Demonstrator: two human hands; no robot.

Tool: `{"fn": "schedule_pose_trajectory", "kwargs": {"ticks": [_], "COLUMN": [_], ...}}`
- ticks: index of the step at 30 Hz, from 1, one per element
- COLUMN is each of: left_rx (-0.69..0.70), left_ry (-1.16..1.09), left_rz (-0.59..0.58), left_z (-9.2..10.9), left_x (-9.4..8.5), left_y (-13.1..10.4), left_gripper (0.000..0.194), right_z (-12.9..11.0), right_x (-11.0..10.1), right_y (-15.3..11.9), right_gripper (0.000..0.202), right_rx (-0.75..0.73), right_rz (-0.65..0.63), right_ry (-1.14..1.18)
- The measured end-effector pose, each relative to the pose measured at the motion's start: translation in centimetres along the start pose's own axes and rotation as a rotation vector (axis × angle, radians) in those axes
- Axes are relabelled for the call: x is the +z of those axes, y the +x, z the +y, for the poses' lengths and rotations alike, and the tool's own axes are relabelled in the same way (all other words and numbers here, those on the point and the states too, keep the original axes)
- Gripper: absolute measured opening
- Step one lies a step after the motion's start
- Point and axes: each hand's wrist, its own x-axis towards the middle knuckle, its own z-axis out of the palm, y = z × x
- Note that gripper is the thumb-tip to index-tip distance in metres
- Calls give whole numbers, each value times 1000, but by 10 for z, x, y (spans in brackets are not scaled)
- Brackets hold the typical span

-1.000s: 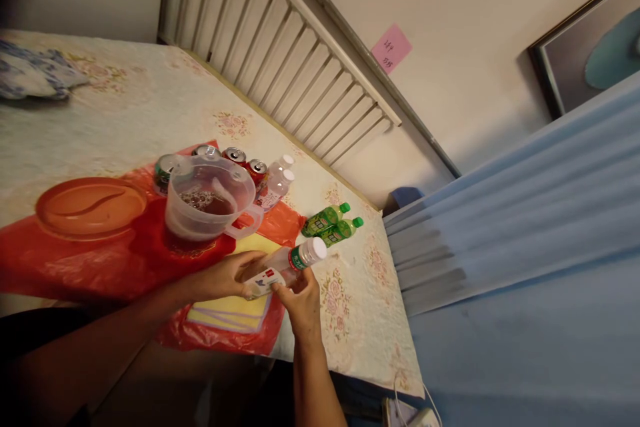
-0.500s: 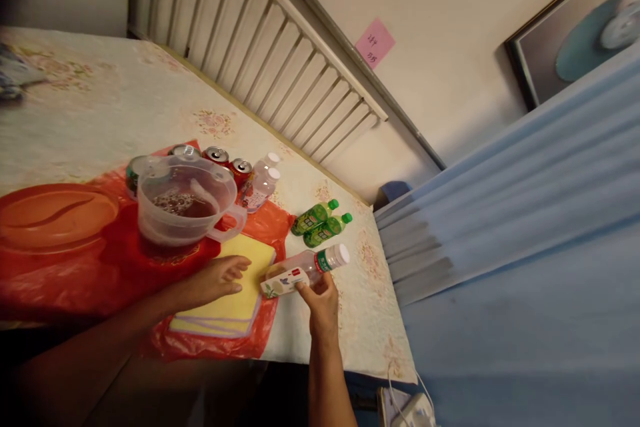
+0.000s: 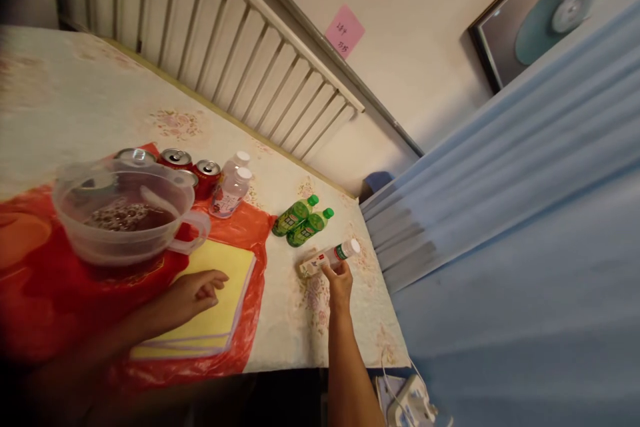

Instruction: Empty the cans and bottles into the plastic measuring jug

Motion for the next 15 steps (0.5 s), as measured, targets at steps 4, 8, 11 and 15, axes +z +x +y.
{"fn": "schedule_pose_trajectory", "kwargs": {"ticks": [4, 8, 11, 15], "left_rx": [-29, -42, -45, -60], "left_ry": [13, 30, 35, 68], "left_rz": [-11, -31, -46, -52], "left_z": [5, 9, 8, 6], "left_x": [0, -1, 0, 1], "left_y": [2, 2, 2, 1], "left_gripper": [43, 44, 42, 40], "right_z": [12, 22, 32, 50], "right_x": [5, 13, 21, 31], "right_y": [29, 54, 66, 67], "right_gripper": [37, 40, 41, 44], "right_rx": [-21, -44, -50, -43], "right_rz": [35, 36, 12, 4], "right_ry": [-1, -3, -12, -17]}}
